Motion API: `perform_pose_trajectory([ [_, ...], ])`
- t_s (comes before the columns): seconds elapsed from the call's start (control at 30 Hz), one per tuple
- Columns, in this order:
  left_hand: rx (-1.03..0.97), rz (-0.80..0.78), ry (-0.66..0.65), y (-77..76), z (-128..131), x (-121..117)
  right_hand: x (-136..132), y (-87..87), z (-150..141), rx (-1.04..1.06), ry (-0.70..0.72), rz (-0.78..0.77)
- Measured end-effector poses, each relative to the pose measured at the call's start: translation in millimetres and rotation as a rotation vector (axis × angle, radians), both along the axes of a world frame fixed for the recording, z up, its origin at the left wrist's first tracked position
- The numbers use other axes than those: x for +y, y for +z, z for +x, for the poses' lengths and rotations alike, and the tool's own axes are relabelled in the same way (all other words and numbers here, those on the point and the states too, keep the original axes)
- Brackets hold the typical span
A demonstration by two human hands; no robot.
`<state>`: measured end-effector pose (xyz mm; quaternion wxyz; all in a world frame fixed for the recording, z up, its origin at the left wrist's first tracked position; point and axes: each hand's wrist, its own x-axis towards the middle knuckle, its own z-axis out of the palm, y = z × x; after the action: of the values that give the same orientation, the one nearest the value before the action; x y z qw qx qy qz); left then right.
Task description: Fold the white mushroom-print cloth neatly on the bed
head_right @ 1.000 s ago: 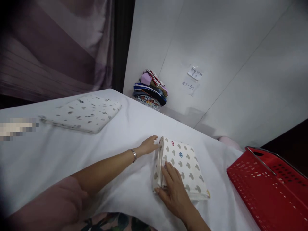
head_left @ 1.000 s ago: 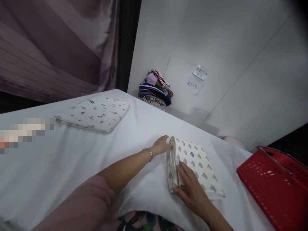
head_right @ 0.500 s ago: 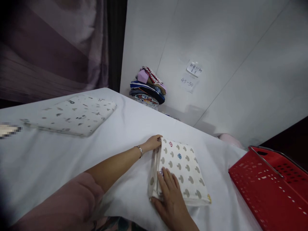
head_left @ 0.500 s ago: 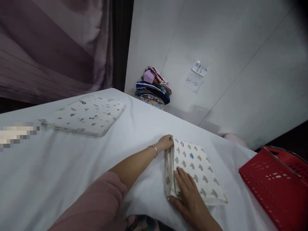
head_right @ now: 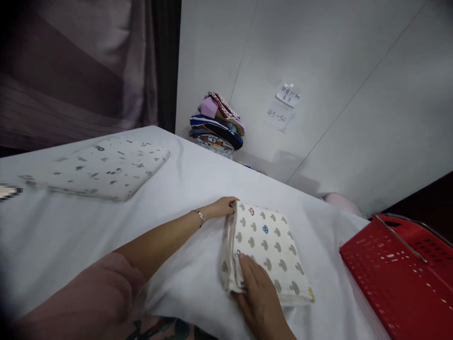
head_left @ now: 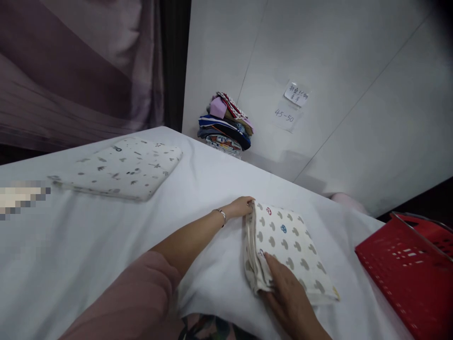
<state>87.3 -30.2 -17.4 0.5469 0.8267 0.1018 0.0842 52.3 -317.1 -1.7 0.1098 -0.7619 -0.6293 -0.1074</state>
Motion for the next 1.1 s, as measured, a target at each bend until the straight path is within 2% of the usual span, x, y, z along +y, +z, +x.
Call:
perform_pose_trajectory([
  [0.1,0.002,0.058,0.066,-1.5,1.1,-3.1,-2.7,1.4,1.5,0.046,-0.042,0.034],
  [0.23,0.03,0.109,0.126,-0.2,2.2,-7.3,-2.6,-1.7,-0.4,0.025,-0.002,0.051],
  [0.37,0.04,0.149,0.109,1.1,1.6,-9.0,-0.4,-4.7,-3.6,-0.009,0.031,0.026],
  [0.53,0.035,0.23,0.128,4.8,1.6,-9.3,2.4,-10.3,-7.5,-0.027,-0.014,-0.005],
  [0.7,0.001,0.315,0.157,14.9,9.2,-4.1,2.3,-21.4,-8.6,-0.052,0.015,0.04],
  [0.8,-0.006,0.343,0.139,14.5,11.9,0.5,2.5,-25.0,-7.0,-0.067,0.025,0.068],
  [0.97,0.029,0.324,0.164,6.0,9.0,2.1,1.3,-14.6,-3.7,-0.033,0.011,0.064],
  [1.1,0.059,0.284,0.157,4.9,7.1,0.9,-8.5,-6.4,3.9,-0.011,0.013,0.055],
])
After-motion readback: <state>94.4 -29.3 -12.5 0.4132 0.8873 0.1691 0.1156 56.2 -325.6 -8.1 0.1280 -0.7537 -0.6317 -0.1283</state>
